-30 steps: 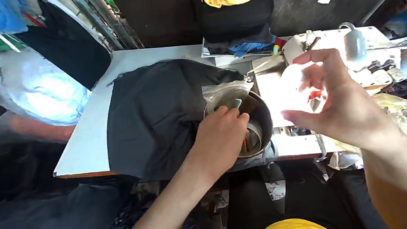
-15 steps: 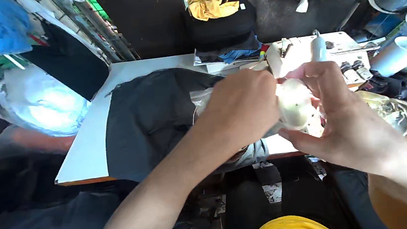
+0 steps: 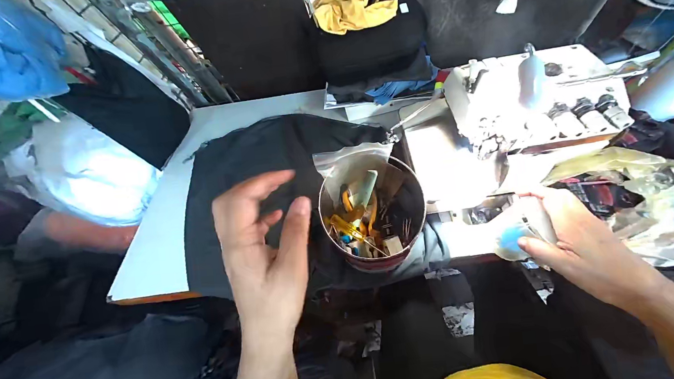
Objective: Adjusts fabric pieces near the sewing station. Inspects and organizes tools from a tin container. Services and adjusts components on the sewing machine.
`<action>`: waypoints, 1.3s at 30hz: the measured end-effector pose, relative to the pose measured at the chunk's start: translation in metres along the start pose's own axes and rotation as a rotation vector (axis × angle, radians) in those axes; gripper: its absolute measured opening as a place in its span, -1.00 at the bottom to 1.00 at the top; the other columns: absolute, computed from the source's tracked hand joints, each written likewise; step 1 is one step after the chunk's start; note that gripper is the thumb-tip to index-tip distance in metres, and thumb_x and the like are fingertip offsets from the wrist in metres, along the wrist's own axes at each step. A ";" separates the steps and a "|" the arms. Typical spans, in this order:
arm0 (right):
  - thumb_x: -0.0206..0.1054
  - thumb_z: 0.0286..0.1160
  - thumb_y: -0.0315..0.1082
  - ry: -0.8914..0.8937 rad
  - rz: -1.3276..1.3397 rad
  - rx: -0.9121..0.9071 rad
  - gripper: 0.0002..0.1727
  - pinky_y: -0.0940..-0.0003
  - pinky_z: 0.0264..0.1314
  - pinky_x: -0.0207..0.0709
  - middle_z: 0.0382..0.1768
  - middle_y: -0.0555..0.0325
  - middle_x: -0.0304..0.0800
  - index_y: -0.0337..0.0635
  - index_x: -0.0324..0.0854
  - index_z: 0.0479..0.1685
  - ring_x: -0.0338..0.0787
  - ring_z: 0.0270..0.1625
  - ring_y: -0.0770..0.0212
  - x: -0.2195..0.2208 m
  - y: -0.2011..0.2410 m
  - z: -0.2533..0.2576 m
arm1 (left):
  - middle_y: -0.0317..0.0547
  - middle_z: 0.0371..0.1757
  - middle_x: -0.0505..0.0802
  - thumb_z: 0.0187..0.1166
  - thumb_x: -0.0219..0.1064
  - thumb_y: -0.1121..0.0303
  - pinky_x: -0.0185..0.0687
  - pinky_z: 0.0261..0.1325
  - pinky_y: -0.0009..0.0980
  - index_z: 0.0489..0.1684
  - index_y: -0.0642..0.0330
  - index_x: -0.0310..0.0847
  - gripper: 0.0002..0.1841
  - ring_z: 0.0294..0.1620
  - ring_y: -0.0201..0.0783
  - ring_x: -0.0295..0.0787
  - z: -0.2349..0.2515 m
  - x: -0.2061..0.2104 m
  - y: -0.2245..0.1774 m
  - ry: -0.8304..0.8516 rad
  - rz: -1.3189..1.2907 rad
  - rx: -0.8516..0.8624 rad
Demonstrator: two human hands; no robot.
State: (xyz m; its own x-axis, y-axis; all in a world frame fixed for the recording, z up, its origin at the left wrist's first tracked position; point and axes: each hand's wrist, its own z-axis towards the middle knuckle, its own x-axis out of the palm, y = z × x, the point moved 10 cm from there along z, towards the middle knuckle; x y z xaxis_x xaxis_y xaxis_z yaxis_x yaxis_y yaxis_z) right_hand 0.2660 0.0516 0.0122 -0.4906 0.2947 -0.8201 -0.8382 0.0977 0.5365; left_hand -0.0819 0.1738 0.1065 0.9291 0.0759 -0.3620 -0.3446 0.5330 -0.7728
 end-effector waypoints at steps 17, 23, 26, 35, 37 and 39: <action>0.41 0.16 0.09 -0.054 -0.297 0.231 -0.16 -0.64 0.01 0.43 0.19 -0.69 0.57 -0.45 0.52 0.34 0.63 0.15 -0.73 -0.002 -0.087 0.015 | -0.12 0.25 0.84 -0.11 0.02 0.79 0.82 0.09 -0.43 0.58 0.40 0.40 -0.11 0.12 -0.41 0.84 -0.064 0.048 0.078 -0.229 -0.669 -0.597; 0.35 0.23 0.13 -0.058 -0.334 0.240 -0.17 -0.65 0.03 0.39 0.19 -0.69 0.57 -0.48 0.52 0.31 0.62 0.19 -0.72 -0.003 -0.092 0.024 | -0.08 0.30 0.83 -0.08 -0.01 0.80 0.78 0.19 -0.44 0.53 0.46 0.47 -0.16 0.18 -0.39 0.83 -0.079 0.042 0.073 -0.348 -0.740 -0.495; 0.39 0.22 0.10 -0.050 -0.343 0.232 -0.14 -0.65 -0.04 0.41 0.26 -0.71 0.50 -0.45 0.46 0.40 0.60 0.17 -0.75 0.000 -0.088 0.015 | -0.08 0.32 0.82 -0.07 0.00 0.80 0.77 0.21 -0.43 0.51 0.44 0.51 -0.17 0.19 -0.38 0.82 -0.077 0.041 0.074 -0.349 -0.761 -0.475; 0.53 0.14 0.05 -0.081 -0.373 0.269 -0.13 -0.64 0.14 0.41 0.34 -0.69 0.47 -0.38 0.49 0.44 0.54 0.33 -0.74 -0.001 -0.088 0.018 | -0.07 0.26 0.85 -0.10 0.03 0.78 0.80 0.12 -0.41 0.54 0.37 0.51 -0.13 0.15 -0.37 0.84 -0.051 0.039 0.081 -0.365 -0.761 -0.446; 0.52 0.12 0.22 -0.045 -0.349 0.255 0.03 -0.66 0.23 0.37 0.41 -0.70 0.42 -0.35 0.42 0.56 0.48 0.40 -0.75 -0.002 -0.094 0.019 | -0.03 0.30 0.80 -0.11 0.03 0.79 0.79 0.11 -0.38 0.59 0.31 0.47 -0.09 0.16 -0.33 0.81 -0.044 0.045 0.085 -0.341 -0.762 -0.470; 0.49 -0.02 0.43 -0.048 -0.329 0.254 0.25 -0.72 0.25 0.31 0.48 -0.70 0.36 -0.33 0.31 0.68 0.41 0.45 -0.78 -0.008 -0.098 0.020 | 0.00 0.35 0.77 -0.11 0.05 0.79 0.78 0.13 -0.35 0.63 0.28 0.43 -0.07 0.19 -0.29 0.80 -0.037 0.050 0.088 -0.306 -0.770 -0.494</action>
State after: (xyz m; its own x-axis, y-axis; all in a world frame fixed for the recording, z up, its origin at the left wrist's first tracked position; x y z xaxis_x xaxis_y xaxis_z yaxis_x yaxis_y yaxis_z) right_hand 0.3565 0.0588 -0.0297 -0.1895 0.2521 -0.9490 -0.8602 0.4235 0.2842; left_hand -0.0711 0.1931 0.0014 0.8948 0.1069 0.4334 0.4213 0.1188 -0.8991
